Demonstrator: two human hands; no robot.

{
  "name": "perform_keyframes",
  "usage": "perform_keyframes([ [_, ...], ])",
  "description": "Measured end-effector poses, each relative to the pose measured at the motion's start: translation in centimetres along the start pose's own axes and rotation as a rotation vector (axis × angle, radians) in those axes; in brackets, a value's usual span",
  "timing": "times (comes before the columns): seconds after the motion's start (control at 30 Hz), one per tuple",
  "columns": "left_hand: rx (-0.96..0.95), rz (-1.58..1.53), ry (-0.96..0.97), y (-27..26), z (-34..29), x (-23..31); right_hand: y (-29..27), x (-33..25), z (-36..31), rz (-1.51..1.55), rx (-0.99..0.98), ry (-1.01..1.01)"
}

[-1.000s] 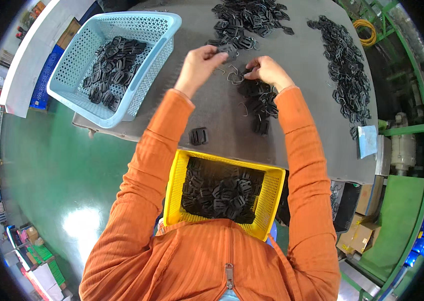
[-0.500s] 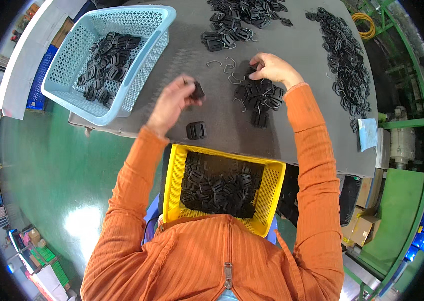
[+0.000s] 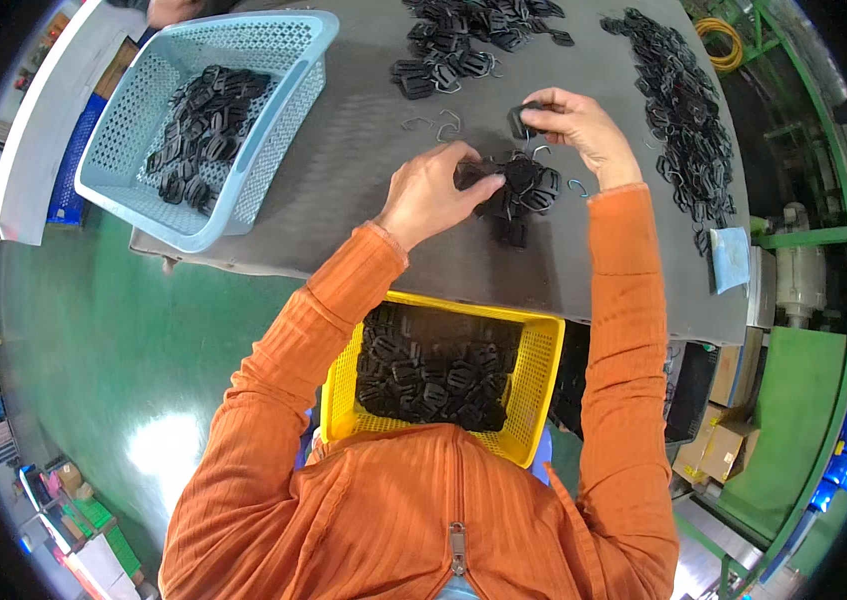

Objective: The person sets down a plastic basket, attaches metal hooks to plastic buckles by hand, and places the assembled buckles into the basket.

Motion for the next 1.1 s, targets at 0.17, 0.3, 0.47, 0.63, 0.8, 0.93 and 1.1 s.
perform_keyframes([
  [0.17,-0.087,0.047,0.030,0.4,0.6,-1.1,-3.8,3.9,-1.0,-0.061,0.111,-0.034],
  [0.3,-0.060,0.051,0.011,-1.4,0.8,-0.8,-3.2,2.8,-3.2,0.087,0.138,0.004],
  [0.47,-0.622,-0.247,0.073,-1.4,-2.0,2.7,-0.4,3.7,-3.1,-0.235,-0.066,0.214],
  [0.63,-0.373,-0.075,0.287,-0.4,-1.6,2.3,1.4,2.7,-2.0,-0.774,0.031,0.053],
  [0.8,-0.025,0.282,0.365,0.8,1.1,-0.8,0.1,0.5,-3.7,-0.313,-0.029,0.184],
  [0.93,-0.239,0.173,0.157,1.4,2.9,-1.7,-2.6,2.0,-4.8,-0.466,0.174,0.163],
  [1.1,-0.025,-0.138,0.096,-1.4,3.1,-2.4,-3.6,2.6,-6.7,-0.527,0.439,0.159],
])
Point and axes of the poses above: each hand's wrist, its own z-axis towards the middle knuckle, its own y-axis out of the palm, x = y × z, the point moved 6 cm from there along z, towards the middle knuckle, and after that the axes turned 8 degrees about -x, right-handed, at the moved point
